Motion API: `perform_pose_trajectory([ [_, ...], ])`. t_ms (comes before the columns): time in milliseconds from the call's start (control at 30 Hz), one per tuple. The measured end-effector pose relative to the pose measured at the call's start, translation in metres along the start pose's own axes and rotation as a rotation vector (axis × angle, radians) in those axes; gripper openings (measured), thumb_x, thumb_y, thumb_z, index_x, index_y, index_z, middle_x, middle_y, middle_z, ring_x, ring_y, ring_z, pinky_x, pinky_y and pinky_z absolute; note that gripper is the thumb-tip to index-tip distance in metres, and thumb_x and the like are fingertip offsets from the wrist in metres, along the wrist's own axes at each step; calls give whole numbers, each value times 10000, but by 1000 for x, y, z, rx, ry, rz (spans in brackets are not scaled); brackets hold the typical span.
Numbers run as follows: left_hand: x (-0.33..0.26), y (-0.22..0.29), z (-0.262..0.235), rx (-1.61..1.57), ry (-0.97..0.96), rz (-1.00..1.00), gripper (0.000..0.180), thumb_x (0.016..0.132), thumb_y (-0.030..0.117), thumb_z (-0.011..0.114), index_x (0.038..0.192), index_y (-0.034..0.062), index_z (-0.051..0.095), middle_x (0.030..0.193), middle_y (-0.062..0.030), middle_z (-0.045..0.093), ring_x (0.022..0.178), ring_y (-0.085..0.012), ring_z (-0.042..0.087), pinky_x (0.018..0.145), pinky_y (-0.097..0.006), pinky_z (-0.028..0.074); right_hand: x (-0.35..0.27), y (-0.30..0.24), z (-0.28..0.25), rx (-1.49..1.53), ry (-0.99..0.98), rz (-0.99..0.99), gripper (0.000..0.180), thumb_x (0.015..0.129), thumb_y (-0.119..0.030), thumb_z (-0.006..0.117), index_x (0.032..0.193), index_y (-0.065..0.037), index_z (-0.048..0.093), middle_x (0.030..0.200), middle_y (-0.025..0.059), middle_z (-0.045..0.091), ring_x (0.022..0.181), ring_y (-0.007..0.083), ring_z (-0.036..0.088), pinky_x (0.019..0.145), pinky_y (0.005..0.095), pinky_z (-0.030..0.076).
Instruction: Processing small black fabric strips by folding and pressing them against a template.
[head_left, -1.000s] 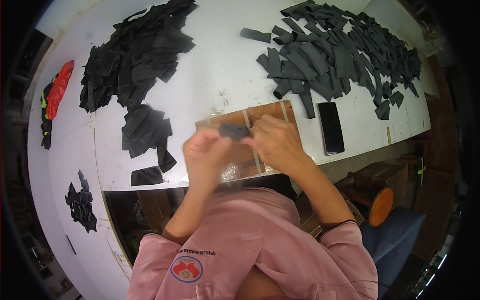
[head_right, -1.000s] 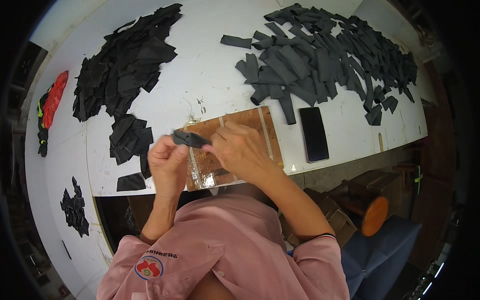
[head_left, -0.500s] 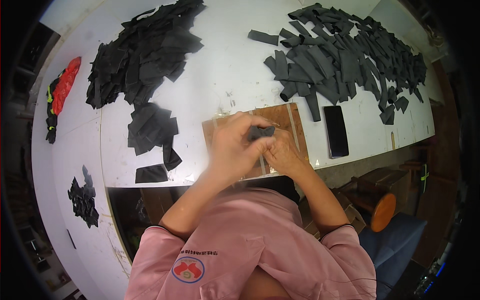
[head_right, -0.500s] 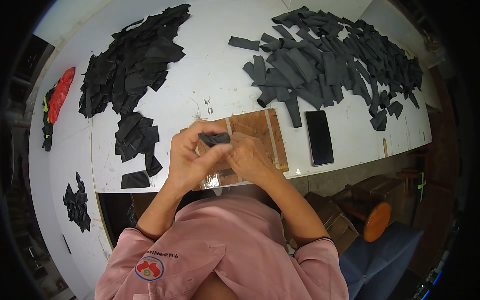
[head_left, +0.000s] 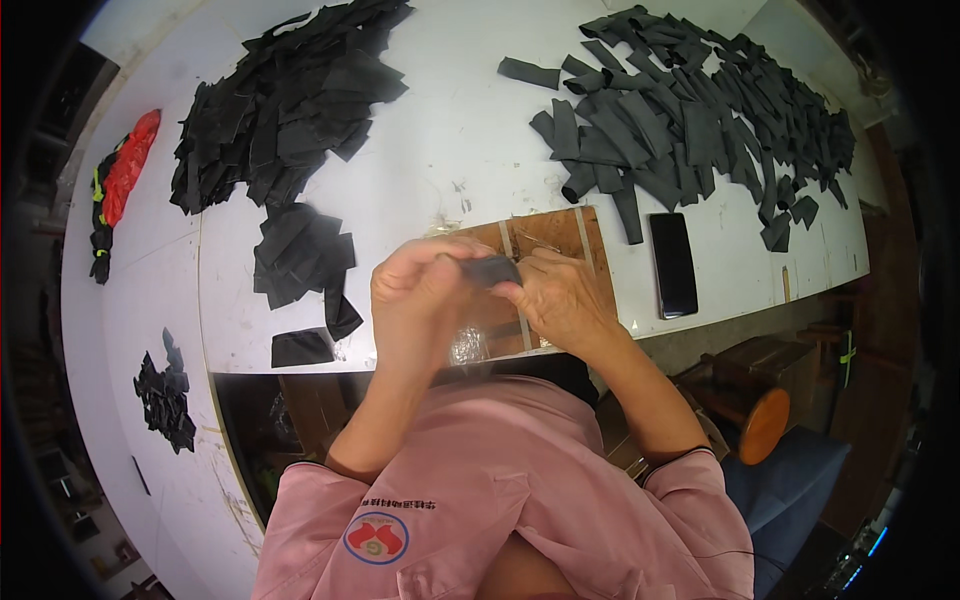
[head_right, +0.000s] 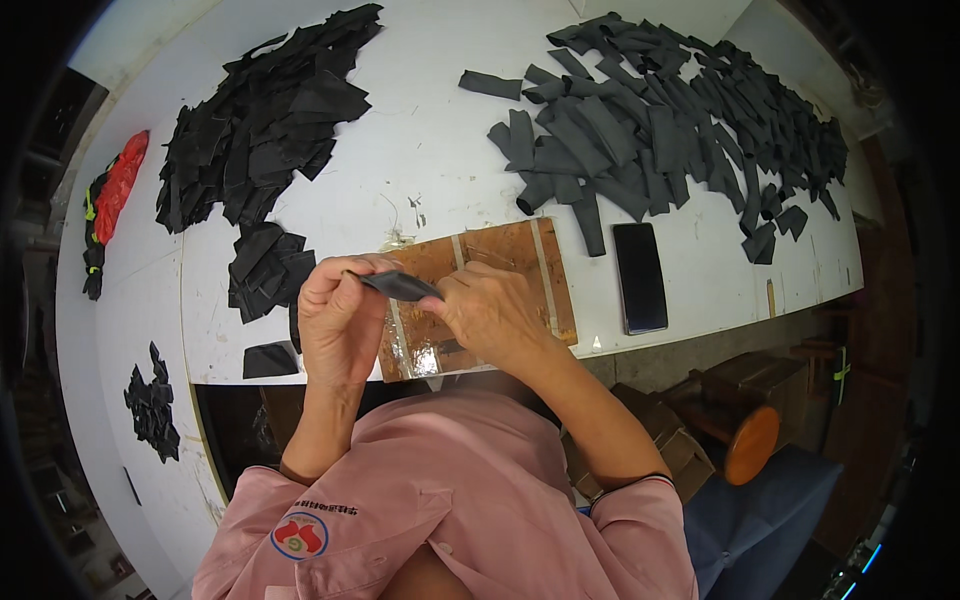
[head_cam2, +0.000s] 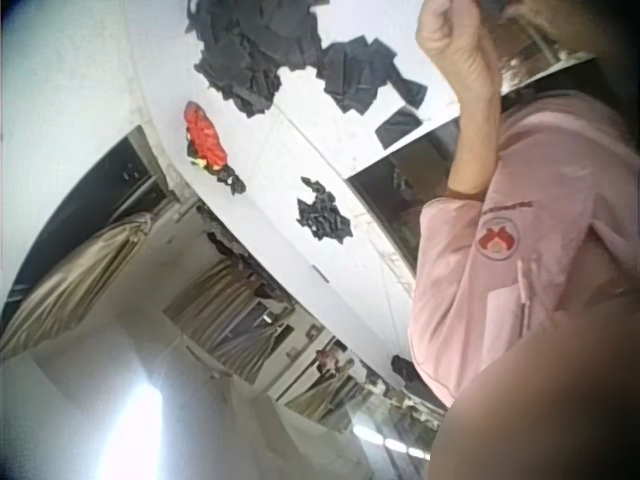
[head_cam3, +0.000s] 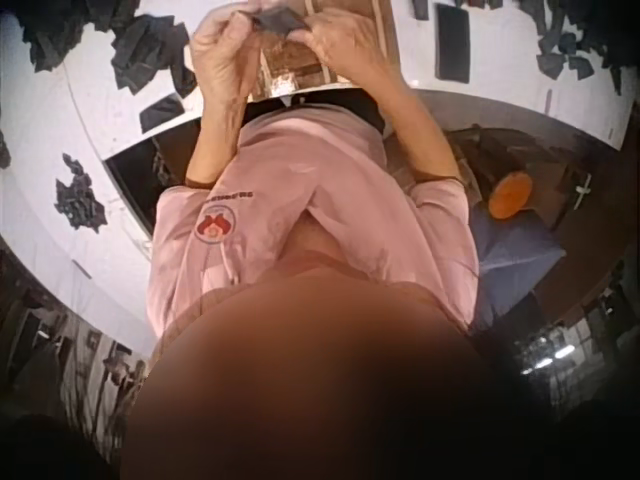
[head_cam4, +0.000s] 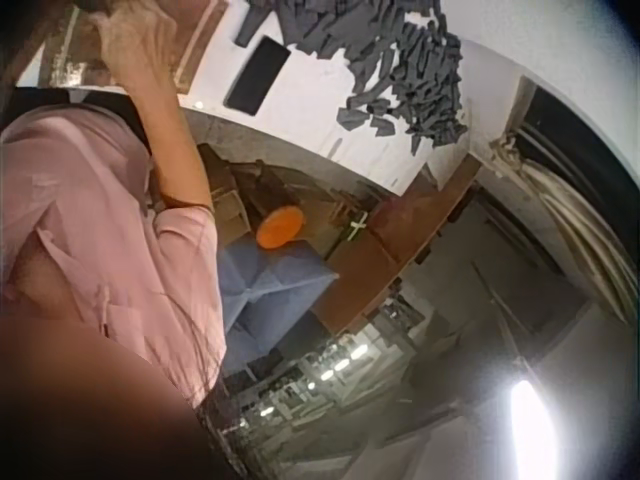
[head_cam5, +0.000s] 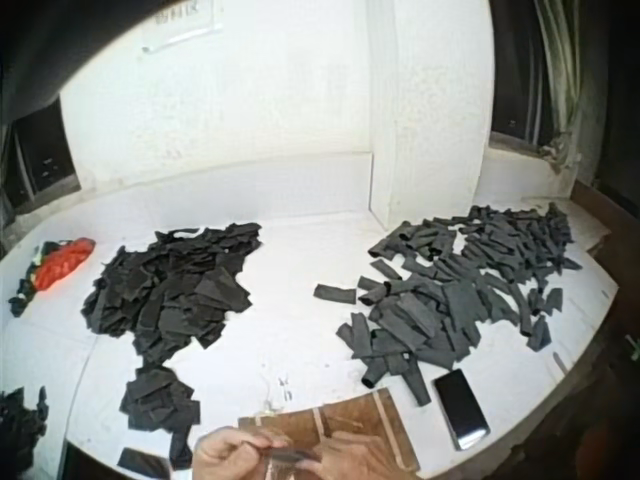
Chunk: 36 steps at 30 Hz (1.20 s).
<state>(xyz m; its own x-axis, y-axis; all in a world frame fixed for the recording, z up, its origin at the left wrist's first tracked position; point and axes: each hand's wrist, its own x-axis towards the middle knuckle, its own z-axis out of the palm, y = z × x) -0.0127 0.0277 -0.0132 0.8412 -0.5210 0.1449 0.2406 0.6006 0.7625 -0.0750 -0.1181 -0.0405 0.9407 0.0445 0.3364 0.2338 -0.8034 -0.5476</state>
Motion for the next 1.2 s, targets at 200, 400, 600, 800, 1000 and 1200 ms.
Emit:
perform_pose_trajectory([
  [200, -12, -1, -8, 357, 35, 96, 104, 809, 48, 548, 886, -9, 588, 856, -59, 599, 766, -92, 548, 704, -216, 445, 1, -4, -8, 13, -80, -22, 246, 767, -235, 569, 651, -18, 552, 607, 120, 545, 611, 264, 544, 535, 363, 432],
  [400, -9, 10, 5, 365, 53, 49, 134, 771, 22, 575, 892, -31, 595, 861, -100, 603, 796, -128, 546, 718, -231, 418, 8, -10, -17, -104, -148, -63, 211, 791, -197, 546, 714, -1, 571, 645, 128, 549, 624, 280, 541, 533, 376, 419],
  [600, -21, 2, -25, 865, 207, 333, 120, 742, -8, 571, 855, 13, 604, 942, -106, 576, 837, -162, 535, 730, -249, 408, -2, -3, -7, 90, -112, 84, 197, 806, -197, 549, 722, -23, 587, 656, 125, 546, 601, 310, 513, 507, 368, 384],
  [800, -93, 36, -163, 2122, 871, 69, 463, 714, 27, 577, 1159, 50, 450, 1152, -165, 441, 1061, -317, 414, 829, -371, 383, 47, 9, -61, 1350, 69, 91, 472, 913, -349, 342, 596, -24, 471, 531, 19, 464, 500, 115, 389, 490, 217, 299],
  [1000, -121, 65, -234, 1990, 776, -420, 263, 709, 93, 600, 956, 40, 525, 967, -180, 534, 893, -349, 487, 737, -407, 407, -1, 11, -22, 650, 544, 669, 379, 898, -315, 371, 788, -6, 561, 593, 4, 453, 512, 75, 378, 469, 206, 285],
  [1200, -89, 32, -119, -89, 778, -188, 175, 836, 135, 525, 983, 41, 522, 927, -43, 583, 814, -172, 557, 669, -306, 465, -28, -66, 64, 936, -185, 435, 345, 676, -61, 666, 979, 1, 512, 720, 9, 509, 626, 75, 454, 551, 208, 383],
])
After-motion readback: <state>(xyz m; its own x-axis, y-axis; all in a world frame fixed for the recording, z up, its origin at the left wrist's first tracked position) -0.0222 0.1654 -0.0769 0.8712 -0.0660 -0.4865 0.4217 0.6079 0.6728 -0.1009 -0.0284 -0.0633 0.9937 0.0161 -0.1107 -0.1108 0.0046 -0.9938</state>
